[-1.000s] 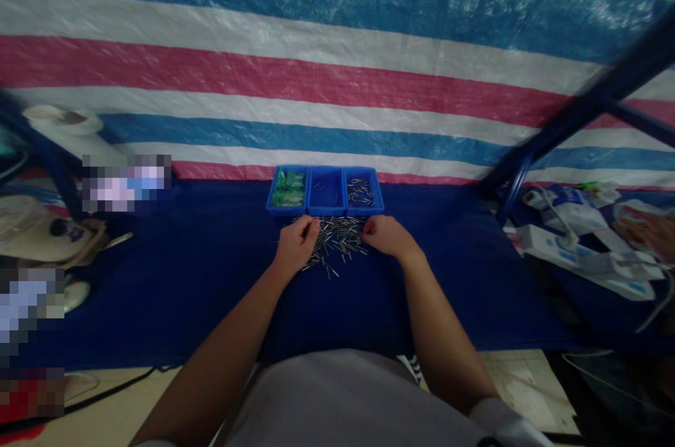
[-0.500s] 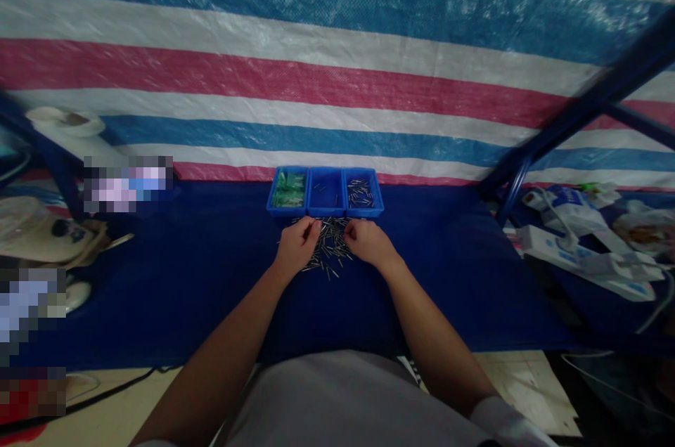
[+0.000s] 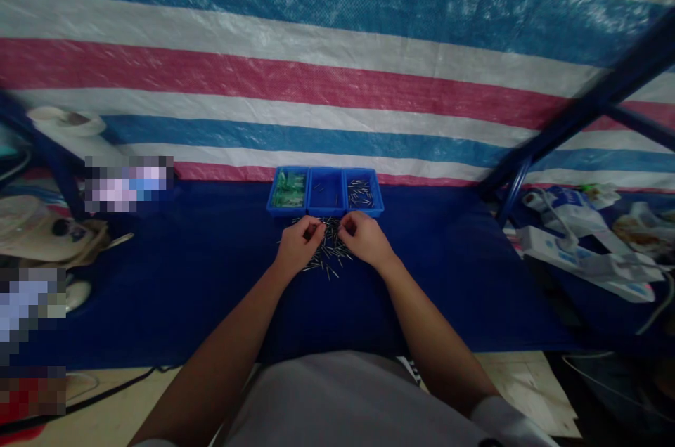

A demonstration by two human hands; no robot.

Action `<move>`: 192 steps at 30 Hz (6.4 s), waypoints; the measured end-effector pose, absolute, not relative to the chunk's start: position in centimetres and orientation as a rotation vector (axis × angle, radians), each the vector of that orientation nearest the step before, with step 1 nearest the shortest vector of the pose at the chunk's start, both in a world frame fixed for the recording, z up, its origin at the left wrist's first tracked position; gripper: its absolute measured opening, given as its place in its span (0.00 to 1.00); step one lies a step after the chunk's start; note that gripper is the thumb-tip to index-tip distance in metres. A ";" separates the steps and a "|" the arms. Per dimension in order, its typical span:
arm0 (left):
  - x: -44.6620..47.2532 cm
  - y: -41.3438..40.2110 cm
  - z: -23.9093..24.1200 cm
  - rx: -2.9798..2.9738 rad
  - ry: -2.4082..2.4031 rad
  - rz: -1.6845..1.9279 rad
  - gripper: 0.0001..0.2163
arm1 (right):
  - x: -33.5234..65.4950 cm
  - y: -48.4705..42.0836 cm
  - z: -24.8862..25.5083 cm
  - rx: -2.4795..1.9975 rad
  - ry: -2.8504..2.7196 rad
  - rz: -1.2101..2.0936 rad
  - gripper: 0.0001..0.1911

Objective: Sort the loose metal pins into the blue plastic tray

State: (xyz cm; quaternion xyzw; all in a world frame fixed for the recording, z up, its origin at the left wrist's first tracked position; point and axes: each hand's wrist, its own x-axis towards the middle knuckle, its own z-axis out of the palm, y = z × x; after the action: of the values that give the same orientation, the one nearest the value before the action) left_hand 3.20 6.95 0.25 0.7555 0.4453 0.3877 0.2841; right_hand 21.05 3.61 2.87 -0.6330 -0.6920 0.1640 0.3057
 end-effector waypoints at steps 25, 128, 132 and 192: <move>3.2 7.1 0.1 1.987 1.193 1.127 0.10 | 19.7 3.6 2.5 -1.397 -1.756 0.497 0.07; 3.2 7.0 0.1 2.089 1.216 1.069 0.09 | 19.5 3.8 2.0 -1.322 -1.568 0.446 0.09; 3.0 7.1 0.1 2.089 1.247 1.080 0.10 | 19.2 3.5 2.3 -1.317 -1.584 0.446 0.09; 3.1 6.8 0.9 2.296 1.165 0.989 0.11 | 19.1 3.5 2.3 -1.329 -1.642 0.466 0.09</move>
State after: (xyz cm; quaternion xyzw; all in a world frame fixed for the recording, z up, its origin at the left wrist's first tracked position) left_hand 3.09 6.80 0.90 0.8172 0.4148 0.3519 0.1904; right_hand 19.09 3.47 2.30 -0.5424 -0.6701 0.1900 0.4697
